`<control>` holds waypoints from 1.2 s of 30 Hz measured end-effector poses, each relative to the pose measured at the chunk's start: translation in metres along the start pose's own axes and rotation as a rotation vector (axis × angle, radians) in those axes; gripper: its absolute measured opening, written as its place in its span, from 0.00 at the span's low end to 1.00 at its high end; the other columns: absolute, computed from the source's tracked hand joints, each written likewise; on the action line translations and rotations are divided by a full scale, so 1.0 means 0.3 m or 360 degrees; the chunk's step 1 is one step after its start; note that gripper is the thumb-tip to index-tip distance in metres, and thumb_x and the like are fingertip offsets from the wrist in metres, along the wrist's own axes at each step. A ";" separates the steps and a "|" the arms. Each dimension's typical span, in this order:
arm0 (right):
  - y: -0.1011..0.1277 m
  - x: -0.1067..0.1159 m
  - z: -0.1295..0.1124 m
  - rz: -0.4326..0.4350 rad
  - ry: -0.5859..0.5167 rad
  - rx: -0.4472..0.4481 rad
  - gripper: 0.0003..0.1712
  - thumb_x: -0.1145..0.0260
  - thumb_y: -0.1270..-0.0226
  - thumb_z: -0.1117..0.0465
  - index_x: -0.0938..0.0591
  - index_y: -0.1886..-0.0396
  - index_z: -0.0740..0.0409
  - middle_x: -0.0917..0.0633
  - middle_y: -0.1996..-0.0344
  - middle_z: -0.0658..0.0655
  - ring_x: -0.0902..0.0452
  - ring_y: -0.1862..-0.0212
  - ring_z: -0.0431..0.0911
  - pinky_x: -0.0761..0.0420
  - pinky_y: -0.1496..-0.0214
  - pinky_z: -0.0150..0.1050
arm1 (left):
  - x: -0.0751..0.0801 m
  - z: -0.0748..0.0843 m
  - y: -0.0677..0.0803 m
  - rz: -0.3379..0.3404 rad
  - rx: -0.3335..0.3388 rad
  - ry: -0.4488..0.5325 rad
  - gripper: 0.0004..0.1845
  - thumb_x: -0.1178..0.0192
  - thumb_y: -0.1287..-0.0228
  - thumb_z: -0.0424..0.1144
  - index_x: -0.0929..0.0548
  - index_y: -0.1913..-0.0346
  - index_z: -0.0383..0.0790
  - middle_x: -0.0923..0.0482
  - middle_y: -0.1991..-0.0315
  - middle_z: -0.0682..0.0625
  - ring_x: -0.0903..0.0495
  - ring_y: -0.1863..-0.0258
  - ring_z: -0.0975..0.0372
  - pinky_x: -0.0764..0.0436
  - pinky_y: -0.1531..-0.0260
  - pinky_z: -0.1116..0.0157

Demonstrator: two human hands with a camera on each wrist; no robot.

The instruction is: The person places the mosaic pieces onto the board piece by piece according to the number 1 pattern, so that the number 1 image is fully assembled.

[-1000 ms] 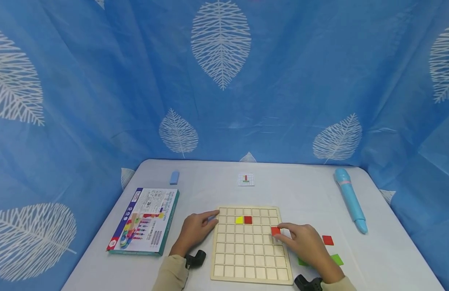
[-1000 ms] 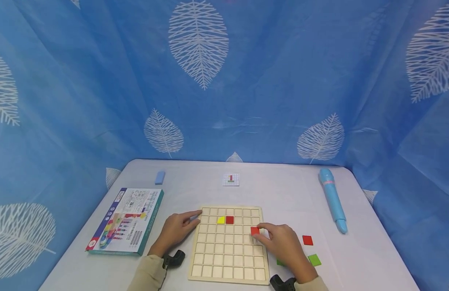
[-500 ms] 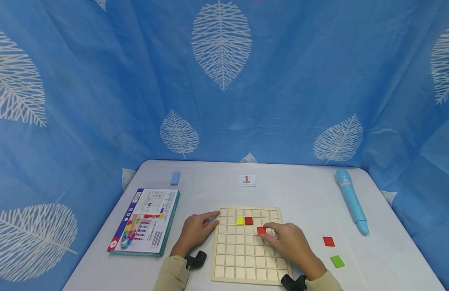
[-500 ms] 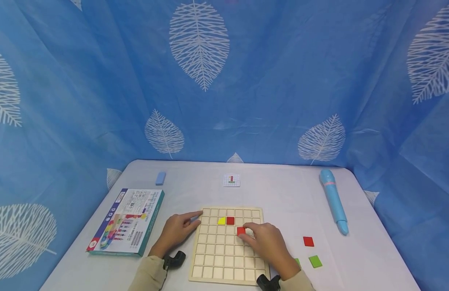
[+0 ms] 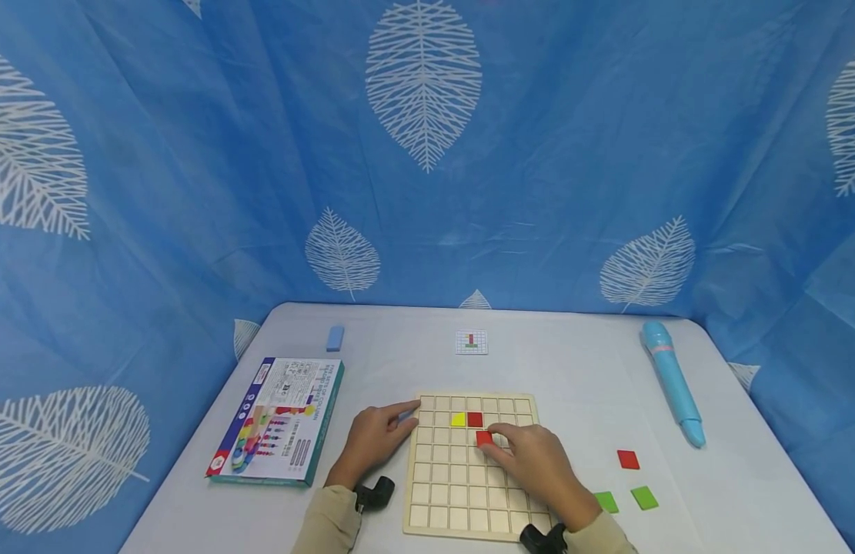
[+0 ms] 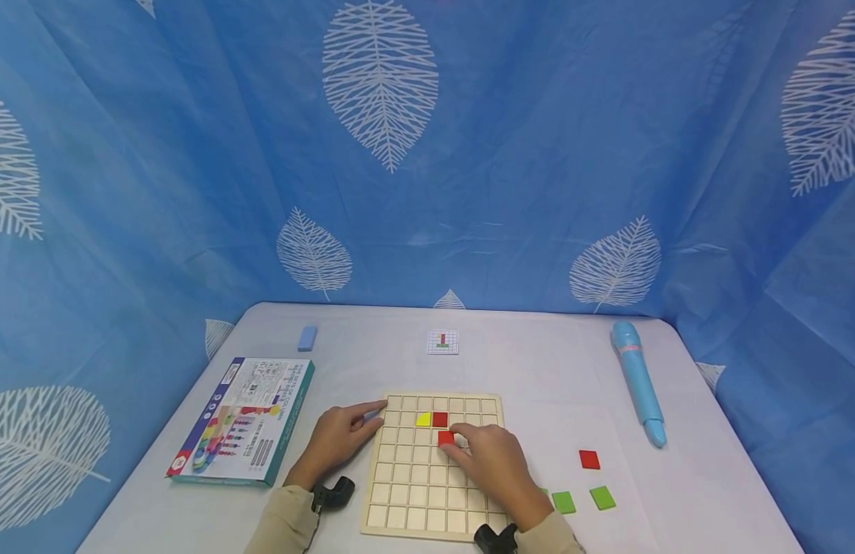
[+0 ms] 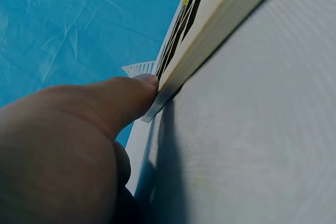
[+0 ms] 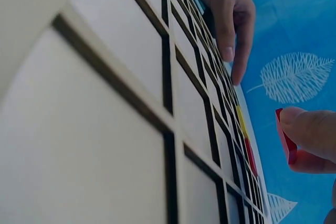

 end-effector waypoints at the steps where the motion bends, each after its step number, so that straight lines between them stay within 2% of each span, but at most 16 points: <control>1: -0.003 -0.004 0.000 0.0002 0.0005 0.0002 0.16 0.24 0.39 0.45 0.09 0.58 0.50 0.37 0.91 0.34 0.42 0.81 0.32 0.29 0.72 0.35 | 0.000 0.000 0.000 -0.0001 0.0003 0.0001 0.20 0.36 0.29 0.54 0.15 0.38 0.57 0.39 0.87 0.62 0.43 0.86 0.70 0.41 0.81 0.69; 4: -0.010 -0.015 0.000 0.0003 -0.0008 -0.0001 0.17 0.24 0.39 0.45 0.09 0.57 0.50 0.38 0.91 0.33 0.41 0.81 0.32 0.28 0.71 0.36 | -0.002 0.001 0.001 -0.0003 0.0005 -0.0002 0.20 0.36 0.29 0.54 0.15 0.38 0.57 0.39 0.87 0.63 0.43 0.86 0.70 0.41 0.81 0.69; 12: -0.007 -0.060 0.011 -0.0001 -0.0173 -0.0068 0.17 0.24 0.38 0.47 0.09 0.55 0.51 0.39 0.92 0.33 0.45 0.83 0.31 0.30 0.69 0.35 | -0.007 0.002 0.003 -0.0002 -0.0004 0.0030 0.20 0.37 0.29 0.54 0.15 0.38 0.57 0.39 0.87 0.62 0.43 0.87 0.70 0.41 0.82 0.69; 18: 0.001 -0.084 0.022 -0.0003 -0.0161 -0.0095 0.18 0.25 0.36 0.44 0.09 0.55 0.50 0.33 0.90 0.32 0.40 0.81 0.30 0.26 0.67 0.37 | -0.008 0.001 0.004 0.0003 0.0000 0.0030 0.20 0.36 0.29 0.54 0.15 0.38 0.58 0.39 0.88 0.62 0.44 0.87 0.70 0.41 0.82 0.69; 26: -0.003 -0.093 0.021 0.0055 -0.0094 -0.0033 0.19 0.25 0.37 0.44 0.09 0.56 0.53 0.29 0.91 0.34 0.36 0.80 0.30 0.23 0.68 0.38 | 0.001 0.002 0.002 0.0019 -0.0007 0.0027 0.22 0.36 0.29 0.54 0.17 0.35 0.57 0.40 0.88 0.62 0.45 0.87 0.70 0.41 0.83 0.69; 36: -0.005 -0.095 0.014 0.0124 -0.0061 0.0028 0.19 0.23 0.39 0.47 0.09 0.55 0.54 0.38 0.93 0.32 0.41 0.82 0.31 0.25 0.72 0.36 | 0.002 -0.001 -0.001 0.0022 -0.0006 0.0011 0.22 0.36 0.29 0.55 0.16 0.35 0.57 0.39 0.88 0.62 0.44 0.87 0.70 0.41 0.82 0.69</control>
Point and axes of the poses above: each hand's wrist, its own y-axis away from the middle knuckle, its own x-axis out of the back of the hand, z = x × y, the point moved 7 cm from there along -y, towards the middle knuckle
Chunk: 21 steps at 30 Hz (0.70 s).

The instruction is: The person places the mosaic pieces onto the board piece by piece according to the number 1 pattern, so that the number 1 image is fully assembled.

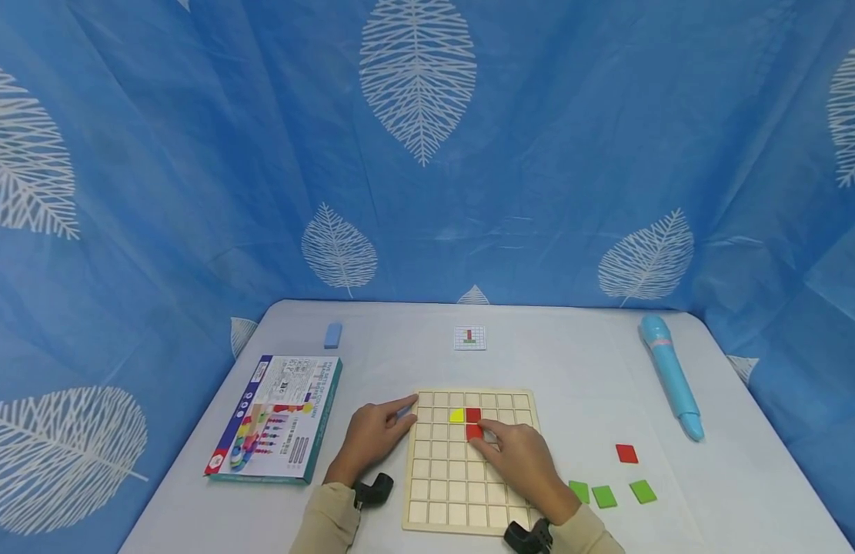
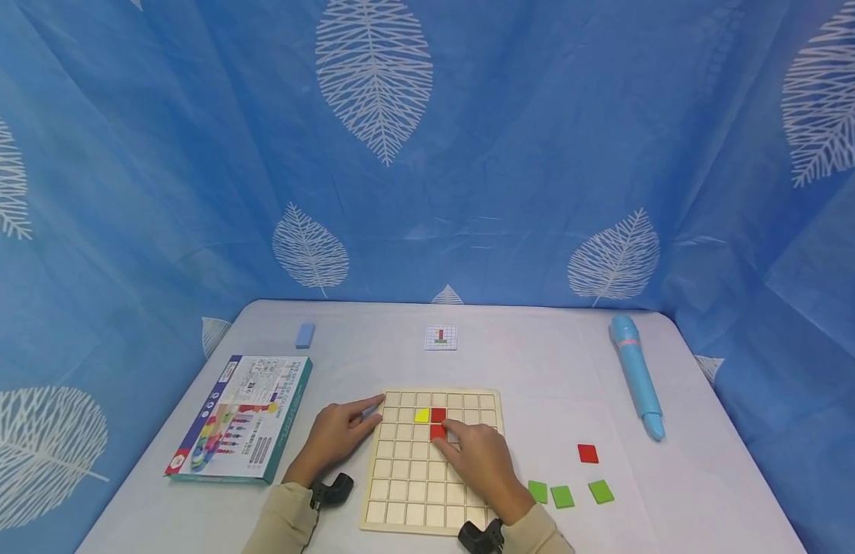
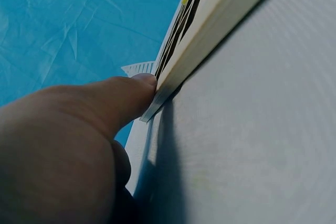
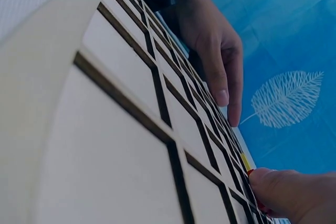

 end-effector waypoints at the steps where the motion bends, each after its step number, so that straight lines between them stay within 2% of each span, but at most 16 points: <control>1: 0.000 0.000 -0.001 0.0008 0.0003 0.0004 0.19 0.23 0.39 0.47 0.09 0.55 0.54 0.37 0.93 0.32 0.41 0.82 0.31 0.25 0.72 0.37 | 0.000 0.000 0.000 0.0000 0.0000 -0.0006 0.22 0.36 0.29 0.55 0.17 0.35 0.57 0.39 0.88 0.62 0.44 0.87 0.70 0.41 0.82 0.69; 6: 0.000 0.000 -0.004 0.0030 0.0014 0.0028 0.19 0.23 0.39 0.47 0.09 0.55 0.54 0.37 0.93 0.32 0.41 0.83 0.31 0.25 0.73 0.37 | 0.002 0.003 -0.001 0.0002 -0.0002 -0.0002 0.22 0.36 0.29 0.54 0.16 0.35 0.56 0.40 0.88 0.62 0.44 0.87 0.70 0.41 0.82 0.69; 15: 0.001 0.003 -0.005 0.0056 0.0012 0.0046 0.20 0.22 0.40 0.46 0.08 0.55 0.55 0.42 0.93 0.33 0.48 0.84 0.30 0.32 0.77 0.33 | 0.004 0.006 0.000 -0.0010 0.0011 -0.0007 0.22 0.36 0.29 0.54 0.17 0.35 0.56 0.41 0.88 0.62 0.45 0.87 0.70 0.41 0.81 0.69; 21: 0.000 -0.001 0.000 0.0047 0.0015 0.0017 0.19 0.22 0.40 0.47 0.08 0.56 0.54 0.38 0.93 0.33 0.43 0.83 0.30 0.27 0.75 0.35 | 0.003 0.008 -0.001 0.0000 0.0001 -0.0003 0.22 0.36 0.29 0.54 0.16 0.35 0.56 0.41 0.88 0.63 0.46 0.87 0.70 0.42 0.82 0.69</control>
Point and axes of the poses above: each hand's wrist, its own y-axis away from the middle knuckle, its own x-axis out of the back of the hand, z = x × y, the point moved 7 cm from there along -y, towards the middle knuckle
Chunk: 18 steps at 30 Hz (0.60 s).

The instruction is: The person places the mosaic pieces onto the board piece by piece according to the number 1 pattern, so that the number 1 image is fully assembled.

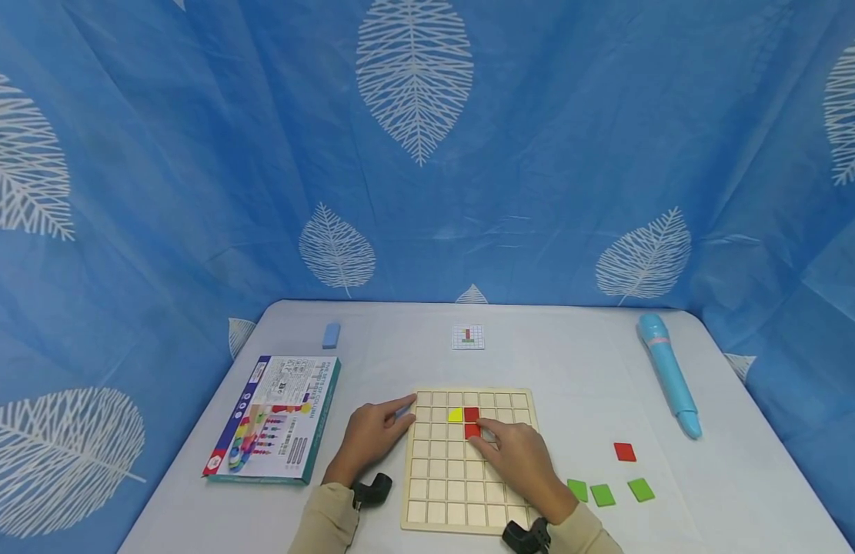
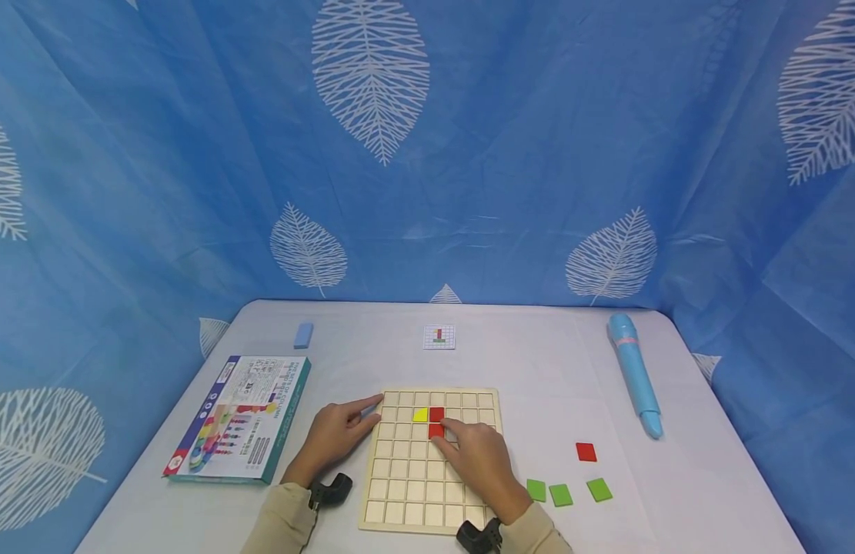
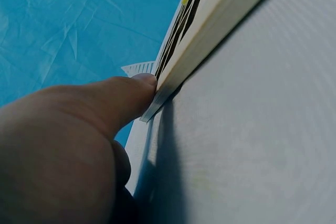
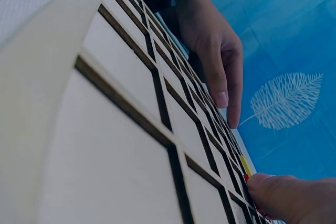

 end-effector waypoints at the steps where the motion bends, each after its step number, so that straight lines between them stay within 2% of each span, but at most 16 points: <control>1: -0.001 -0.001 0.001 -0.0007 0.0006 -0.0008 0.18 0.22 0.40 0.47 0.08 0.56 0.53 0.37 0.93 0.33 0.42 0.83 0.30 0.26 0.74 0.36 | 0.001 0.002 -0.001 0.0009 -0.0013 0.0000 0.22 0.36 0.29 0.54 0.16 0.36 0.55 0.41 0.88 0.63 0.46 0.87 0.70 0.42 0.82 0.69; 6: -0.003 -0.008 0.008 -0.0043 0.0014 -0.0048 0.19 0.23 0.39 0.47 0.09 0.55 0.53 0.37 0.94 0.32 0.42 0.83 0.30 0.26 0.73 0.36 | 0.004 0.006 -0.001 0.0031 -0.0038 0.0000 0.22 0.35 0.29 0.53 0.15 0.36 0.54 0.42 0.88 0.63 0.47 0.87 0.71 0.43 0.83 0.70; 14: -0.002 0.006 0.022 -0.0026 -0.0234 -0.0140 0.16 0.21 0.39 0.53 0.09 0.54 0.55 0.41 0.93 0.31 0.50 0.87 0.28 0.41 0.81 0.30 | 0.002 -0.001 0.005 0.0009 0.0026 -0.0004 0.21 0.35 0.30 0.53 0.16 0.36 0.55 0.41 0.88 0.62 0.46 0.88 0.70 0.42 0.82 0.69; 18: -0.005 0.028 0.026 -0.0010 -0.0273 -0.0198 0.16 0.22 0.38 0.52 0.09 0.53 0.55 0.42 0.94 0.31 0.51 0.87 0.28 0.43 0.82 0.30 | 0.001 0.002 0.005 0.0011 0.0022 -0.0005 0.21 0.35 0.29 0.53 0.16 0.36 0.55 0.41 0.88 0.62 0.46 0.87 0.70 0.42 0.82 0.69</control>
Point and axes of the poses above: each hand's wrist, its own y-axis away from the middle knuckle, its own x-axis out of the back of the hand, z = x × y, the point moved 7 cm from there along -y, towards the middle knuckle
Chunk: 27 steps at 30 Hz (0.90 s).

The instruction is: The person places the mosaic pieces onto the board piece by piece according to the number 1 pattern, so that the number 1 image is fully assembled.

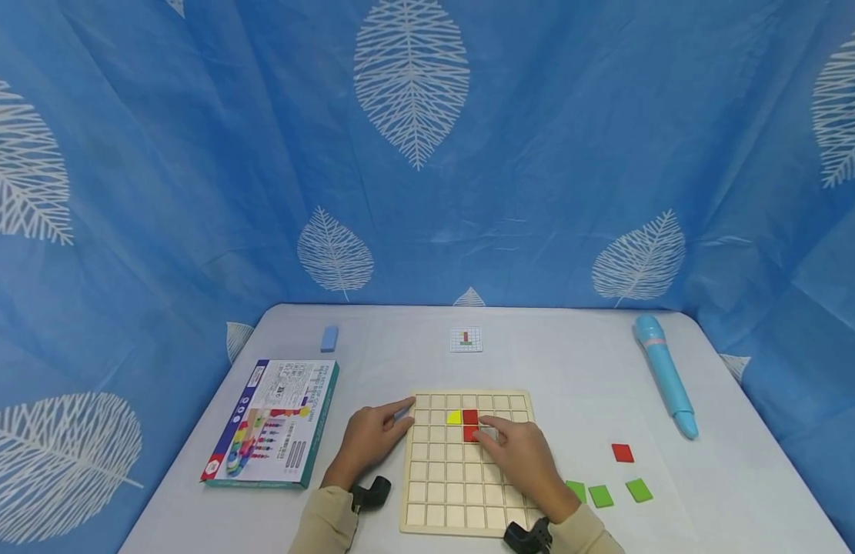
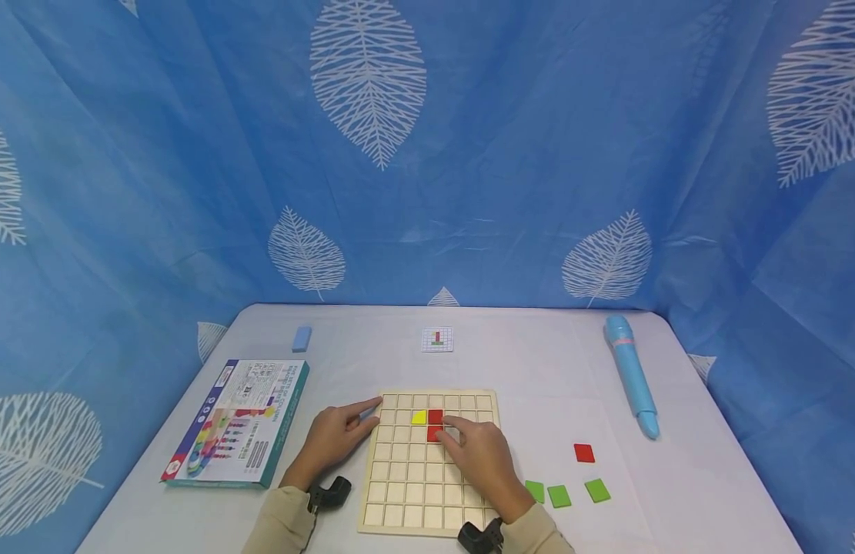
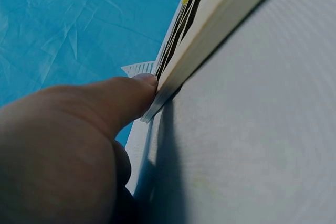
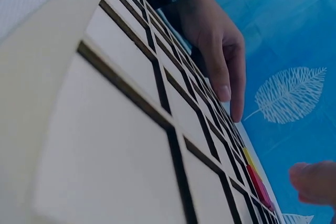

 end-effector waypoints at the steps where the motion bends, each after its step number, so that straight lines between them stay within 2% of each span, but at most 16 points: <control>1: 0.000 0.008 -0.001 0.0015 0.0003 -0.0004 0.16 0.22 0.38 0.53 0.09 0.53 0.55 0.42 0.94 0.31 0.51 0.87 0.29 0.43 0.82 0.30 | -0.001 0.002 0.000 0.0000 -0.0001 -0.0001 0.21 0.35 0.29 0.53 0.16 0.36 0.55 0.41 0.88 0.62 0.46 0.87 0.70 0.42 0.82 0.69; 11: 0.006 0.110 -0.022 0.0220 -0.0030 0.0128 0.13 0.19 0.43 0.59 0.08 0.58 0.55 0.45 0.91 0.29 0.57 0.85 0.25 0.45 0.82 0.29 | 0.000 0.000 0.006 -0.0008 0.0006 0.0000 0.21 0.36 0.29 0.54 0.16 0.36 0.56 0.41 0.88 0.62 0.45 0.88 0.70 0.42 0.82 0.69; 27: 0.062 0.256 0.046 0.0297 0.0098 -0.0018 0.14 0.18 0.45 0.60 0.08 0.58 0.55 0.46 0.91 0.33 0.56 0.85 0.29 0.45 0.85 0.31 | 0.000 0.001 0.001 0.0002 -0.0037 0.0005 0.22 0.35 0.30 0.54 0.16 0.36 0.56 0.41 0.88 0.63 0.46 0.87 0.71 0.42 0.82 0.70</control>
Point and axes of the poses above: each hand's wrist, its own y-axis away from the middle knuckle, its own x-axis out of the back of the hand, z = x × y, the point moved 7 cm from there along -y, towards the middle knuckle
